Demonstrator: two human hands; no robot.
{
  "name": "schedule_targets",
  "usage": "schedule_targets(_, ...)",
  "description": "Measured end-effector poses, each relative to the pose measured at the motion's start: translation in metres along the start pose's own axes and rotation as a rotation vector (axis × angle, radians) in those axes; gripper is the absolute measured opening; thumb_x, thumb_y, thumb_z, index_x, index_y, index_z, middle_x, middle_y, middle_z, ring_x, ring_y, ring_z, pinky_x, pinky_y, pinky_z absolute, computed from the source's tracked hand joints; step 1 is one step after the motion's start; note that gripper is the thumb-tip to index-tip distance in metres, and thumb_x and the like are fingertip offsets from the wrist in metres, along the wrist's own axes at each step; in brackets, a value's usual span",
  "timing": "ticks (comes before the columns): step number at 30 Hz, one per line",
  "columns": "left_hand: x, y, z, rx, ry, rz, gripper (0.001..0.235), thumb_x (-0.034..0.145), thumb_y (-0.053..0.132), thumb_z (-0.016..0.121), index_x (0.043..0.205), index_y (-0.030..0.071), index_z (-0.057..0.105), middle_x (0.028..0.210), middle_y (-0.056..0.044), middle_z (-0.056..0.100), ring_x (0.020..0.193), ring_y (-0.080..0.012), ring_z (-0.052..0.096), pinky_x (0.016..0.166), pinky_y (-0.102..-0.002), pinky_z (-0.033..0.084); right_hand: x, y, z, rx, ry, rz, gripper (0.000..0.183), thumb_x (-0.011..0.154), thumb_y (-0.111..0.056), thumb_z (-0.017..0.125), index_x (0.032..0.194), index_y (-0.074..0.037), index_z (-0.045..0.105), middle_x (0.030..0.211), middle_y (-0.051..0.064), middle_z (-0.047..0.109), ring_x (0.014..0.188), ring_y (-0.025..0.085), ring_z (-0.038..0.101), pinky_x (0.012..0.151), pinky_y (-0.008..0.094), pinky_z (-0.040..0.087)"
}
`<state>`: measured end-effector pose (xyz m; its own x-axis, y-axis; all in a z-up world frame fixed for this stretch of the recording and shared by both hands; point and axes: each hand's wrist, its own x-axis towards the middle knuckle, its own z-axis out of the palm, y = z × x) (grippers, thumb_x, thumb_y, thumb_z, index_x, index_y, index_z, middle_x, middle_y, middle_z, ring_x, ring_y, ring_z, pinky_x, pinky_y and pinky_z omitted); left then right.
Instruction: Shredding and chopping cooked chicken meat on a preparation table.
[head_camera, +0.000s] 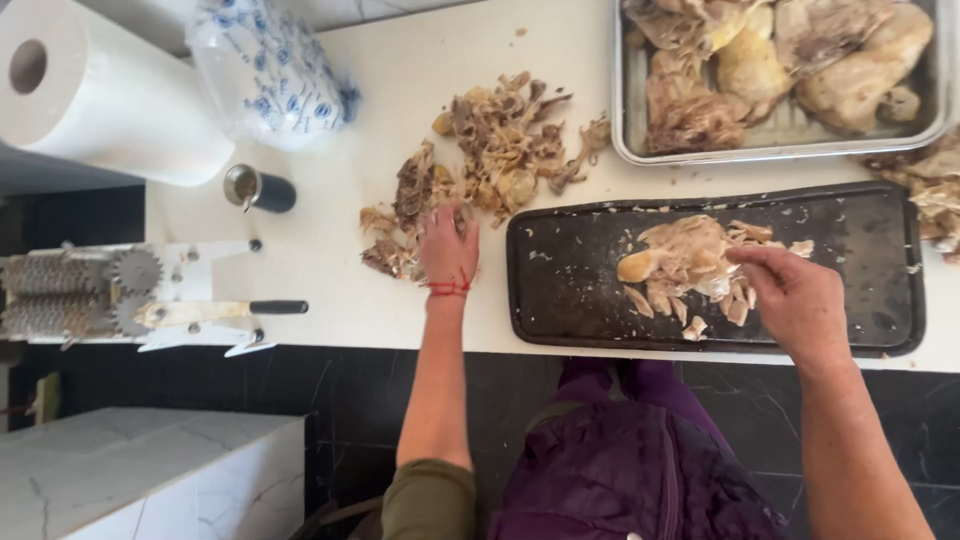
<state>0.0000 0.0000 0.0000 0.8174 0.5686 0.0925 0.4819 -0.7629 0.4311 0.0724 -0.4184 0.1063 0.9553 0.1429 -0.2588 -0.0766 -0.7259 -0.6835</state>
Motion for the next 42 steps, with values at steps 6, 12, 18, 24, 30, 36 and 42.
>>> schedule_targets(6, -0.016, 0.016, -0.024, -0.119, 0.054, 0.169, 0.062, 0.092, -0.008, 0.051, 0.148, 0.017, 0.055, 0.145, -0.014, 0.064, 0.116, -0.0323, 0.07, 0.088, -0.04, 0.06, 0.006, 0.029, -0.002, -0.154, 0.046, -0.453, 0.032, 0.094, -0.002, 0.059, 0.117, -0.014, 0.078, 0.124, 0.008, 0.076, 0.106, 0.029, 0.072, 0.091, 0.037, 0.056)
schedule_targets(12, -0.004, 0.023, -0.032, -0.132, -0.145, -0.157, 0.015, 0.101, 0.021, 0.07, 0.113, 0.024, 0.077, 0.109, -0.002, 0.081, 0.092, -0.0186, 0.078, 0.082, -0.032, 0.06, -0.003, -0.013, -0.013, -0.176, 0.124, -0.017, 0.018, 0.092, -0.017, 0.081, 0.105, -0.005, 0.077, 0.106, 0.013, 0.075, 0.09, 0.024, 0.073, 0.082, 0.035, 0.057)
schedule_targets(18, 0.025, -0.027, -0.056, -0.9, -0.23, 0.073, 0.019, 0.099, 0.012, 0.067, 0.117, 0.013, 0.075, 0.114, -0.007, 0.076, 0.104, -0.0187, 0.071, 0.093, -0.029, 0.056, 0.006, 0.033, -0.023, 0.453, -0.1, -0.155, 0.017, 0.1, -0.012, 0.065, 0.112, -0.007, 0.075, 0.109, 0.004, 0.078, 0.102, 0.006, 0.072, 0.091, 0.024, 0.055)
schedule_targets(24, 0.028, 0.021, -0.051, -0.051, -0.095, 0.042, 0.015, 0.101, 0.017, 0.066, 0.095, 0.007, 0.075, 0.087, -0.011, 0.071, 0.08, -0.0258, 0.07, 0.073, -0.037, 0.057, -0.001, 0.035, -0.01, 0.119, 0.261, -0.126, 0.014, 0.095, -0.016, 0.076, 0.105, -0.006, 0.074, 0.098, 0.009, 0.075, 0.086, 0.013, 0.072, 0.079, 0.028, 0.058)
schedule_targets(30, -0.078, 0.147, -0.028, -0.328, -0.186, 0.719, 0.044, 0.079, 0.014, 0.077, 0.119, 0.004, 0.062, 0.133, -0.017, 0.063, 0.123, -0.0384, 0.06, 0.108, -0.048, 0.048, -0.019, 0.04, -0.008, -0.289, 0.108, -0.176, 0.027, 0.08, -0.037, 0.082, 0.098, -0.017, 0.075, 0.087, 0.003, 0.075, 0.074, 0.021, 0.072, 0.067, 0.037, 0.055)
schedule_targets(36, -0.134, 0.18, 0.058, -0.293, -0.256, 0.762, 0.106, 0.059, 0.03, 0.087, 0.149, -0.001, 0.038, 0.152, -0.02, 0.043, 0.139, -0.0432, 0.043, 0.116, -0.051, 0.037, -0.037, 0.057, 0.058, -0.461, -0.032, -0.163, 0.025, 0.088, -0.038, 0.074, 0.095, -0.014, 0.067, 0.086, 0.005, 0.074, 0.079, 0.031, 0.072, 0.067, 0.046, 0.055)
schedule_targets(42, -0.129, 0.193, 0.073, -0.418, -0.258, 0.483, 0.07, 0.087, 0.033, 0.079, 0.146, 0.007, 0.052, 0.154, -0.019, 0.048, 0.138, -0.0412, 0.047, 0.114, -0.047, 0.042, -0.022, 0.077, 0.027, -0.193, 0.35, -0.4, 0.012, 0.096, -0.02, 0.069, 0.106, -0.015, 0.072, 0.104, 0.008, 0.074, 0.089, 0.032, 0.071, 0.075, 0.043, 0.056)
